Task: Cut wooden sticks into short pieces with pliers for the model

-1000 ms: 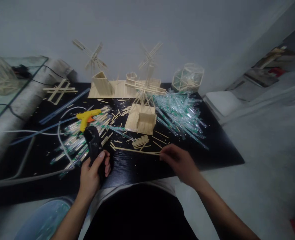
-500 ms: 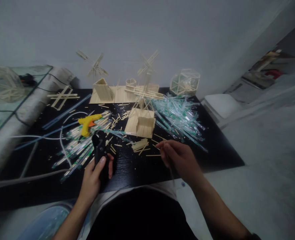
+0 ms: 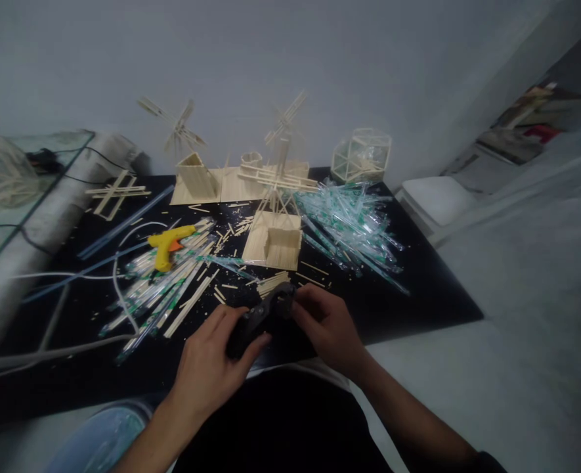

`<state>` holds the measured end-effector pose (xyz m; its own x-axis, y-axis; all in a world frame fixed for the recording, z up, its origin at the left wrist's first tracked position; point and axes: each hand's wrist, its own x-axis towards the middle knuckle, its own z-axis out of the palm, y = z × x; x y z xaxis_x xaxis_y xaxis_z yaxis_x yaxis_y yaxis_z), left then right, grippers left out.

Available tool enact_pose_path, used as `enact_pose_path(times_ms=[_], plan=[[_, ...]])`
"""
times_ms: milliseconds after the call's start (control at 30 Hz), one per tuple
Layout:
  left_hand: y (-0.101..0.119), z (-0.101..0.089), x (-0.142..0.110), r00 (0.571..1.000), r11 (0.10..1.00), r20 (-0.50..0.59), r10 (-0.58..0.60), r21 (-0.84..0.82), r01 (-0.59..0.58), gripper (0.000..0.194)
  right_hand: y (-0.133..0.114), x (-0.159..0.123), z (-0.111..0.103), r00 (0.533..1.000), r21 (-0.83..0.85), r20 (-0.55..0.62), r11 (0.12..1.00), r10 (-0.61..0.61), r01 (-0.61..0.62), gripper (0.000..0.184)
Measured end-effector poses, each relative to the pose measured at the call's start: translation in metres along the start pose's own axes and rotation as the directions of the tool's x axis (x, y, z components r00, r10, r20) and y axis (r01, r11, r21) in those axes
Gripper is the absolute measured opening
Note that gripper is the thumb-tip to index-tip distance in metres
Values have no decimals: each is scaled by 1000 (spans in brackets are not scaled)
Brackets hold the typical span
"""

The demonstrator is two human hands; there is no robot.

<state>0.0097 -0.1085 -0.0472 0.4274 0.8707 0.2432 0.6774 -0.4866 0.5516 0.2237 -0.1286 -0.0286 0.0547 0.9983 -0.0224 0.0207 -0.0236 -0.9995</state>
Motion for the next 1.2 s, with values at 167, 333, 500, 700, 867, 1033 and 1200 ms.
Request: enact_pose_path(times_ms=[167, 333, 500, 700, 867, 1033, 1200], plan=[[1, 3, -2, 1000, 1000, 9, 23, -7, -23, 30, 1, -1, -2, 1000, -11, -10, 1000, -2, 2, 16], [3, 5, -3, 999, 999, -24, 24, 37, -23, 34, 0, -2, -1, 1000, -19, -14, 1000, -2, 1, 17], [0, 6, -5, 1000, 998, 3, 7, 66, -7, 36, 2, -1, -1, 1000, -32, -15, 999, -14, 14, 16], [0, 6, -6, 998, 995, 53, -24, 94, 19, 36, 2, 0, 1, 1000, -40, -10, 999, -2, 2, 16], [2, 7, -5, 998, 995, 51, -38, 99, 33, 37, 2, 1, 1, 1000, -47, -13, 999, 0, 0, 16], [2, 8, -6, 998, 994, 50, -46, 99, 41, 36, 3, 1, 1, 1000, -52, -7, 999, 10, -10, 16], [2, 6, -6, 997, 994, 58, -44, 102, 38, 37, 1, 2, 1, 1000, -45, 1, 999, 2, -2, 16]])
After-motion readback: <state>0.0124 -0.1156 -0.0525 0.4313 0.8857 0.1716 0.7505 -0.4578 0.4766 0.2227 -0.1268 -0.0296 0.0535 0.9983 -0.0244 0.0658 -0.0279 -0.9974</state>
